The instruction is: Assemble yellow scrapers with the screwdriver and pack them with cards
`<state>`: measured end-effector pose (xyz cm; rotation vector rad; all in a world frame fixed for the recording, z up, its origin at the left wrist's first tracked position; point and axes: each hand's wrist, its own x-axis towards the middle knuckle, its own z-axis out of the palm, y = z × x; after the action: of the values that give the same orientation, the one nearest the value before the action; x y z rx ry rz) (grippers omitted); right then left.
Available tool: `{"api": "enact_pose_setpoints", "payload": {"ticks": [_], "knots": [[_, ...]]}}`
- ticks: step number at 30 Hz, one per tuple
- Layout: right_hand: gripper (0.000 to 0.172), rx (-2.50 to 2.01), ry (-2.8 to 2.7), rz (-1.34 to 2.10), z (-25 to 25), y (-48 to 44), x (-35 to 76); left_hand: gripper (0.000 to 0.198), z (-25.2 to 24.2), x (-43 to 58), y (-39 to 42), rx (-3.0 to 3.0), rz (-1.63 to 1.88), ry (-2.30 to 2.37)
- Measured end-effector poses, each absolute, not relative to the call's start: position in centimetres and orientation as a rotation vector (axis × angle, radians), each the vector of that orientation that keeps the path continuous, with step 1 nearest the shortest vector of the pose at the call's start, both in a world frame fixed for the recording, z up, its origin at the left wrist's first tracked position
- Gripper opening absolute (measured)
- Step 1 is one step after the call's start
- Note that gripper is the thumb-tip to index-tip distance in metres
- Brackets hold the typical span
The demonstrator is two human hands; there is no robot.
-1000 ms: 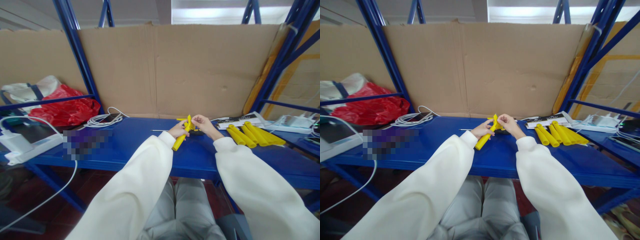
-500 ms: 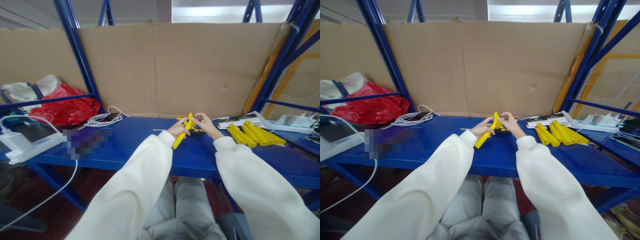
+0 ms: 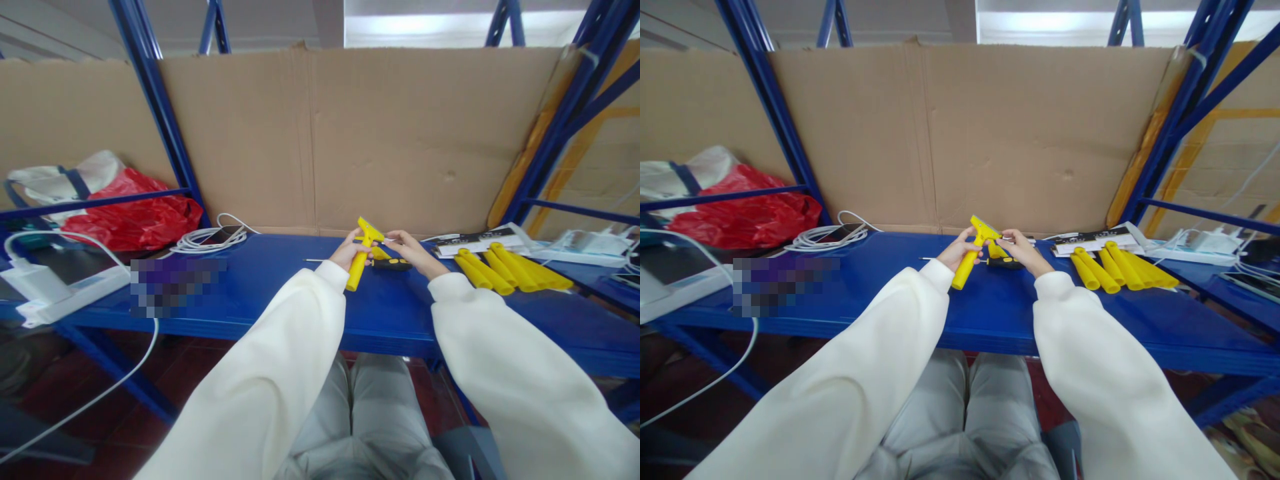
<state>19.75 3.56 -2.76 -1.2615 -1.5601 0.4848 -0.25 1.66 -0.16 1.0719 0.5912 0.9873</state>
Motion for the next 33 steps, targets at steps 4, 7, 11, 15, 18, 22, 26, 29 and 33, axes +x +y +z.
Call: {"api": "enact_pose_setpoints", "payload": {"ticks": [4,7,11,15,18,22,26,29,33], "knots": [[0.04,-1.425,-1.724,0.282,-2.4,3.5,20.7,0.088,-0.1,-0.5,1.9,1.009,1.102,0.737],[0.04,-1.529,-1.921,0.312,-1.8,2.9,21.8,0.087,-0.6,-0.5,2.1,1.001,1.137,0.821],[0.039,-1.567,-2.08,0.435,-1.4,2.4,23.3,0.087,-1.1,-0.6,2.4,0.998,1.138,0.943],[0.031,-1.558,-2.113,0.414,-1.5,2.5,23.7,0.085,-1.2,-0.7,2.6,1.013,1.124,0.998],[0.028,-1.513,-2.11,0.463,-1.4,2.4,23.6,0.084,-1.2,-0.7,2.6,1.017,1.125,1.005],[0.03,-1.421,-1.923,0.58,-0.3,1.0,23.4,0.081,-1.0,-0.6,2.5,0.998,1.142,1.021],[0.031,-1.375,-1.598,0.824,1.0,-0.6,23.2,0.079,-0.7,-0.6,2.3,0.995,1.172,1.023],[0.029,-1.255,-1.349,0.818,1.6,-0.9,22.9,0.079,-0.5,-0.6,2.2,0.992,1.185,1.021],[0.031,-1.097,-1.055,0.752,2.0,-0.7,22.6,0.077,-0.7,-0.6,2.4,0.997,1.17,1.034]]}}
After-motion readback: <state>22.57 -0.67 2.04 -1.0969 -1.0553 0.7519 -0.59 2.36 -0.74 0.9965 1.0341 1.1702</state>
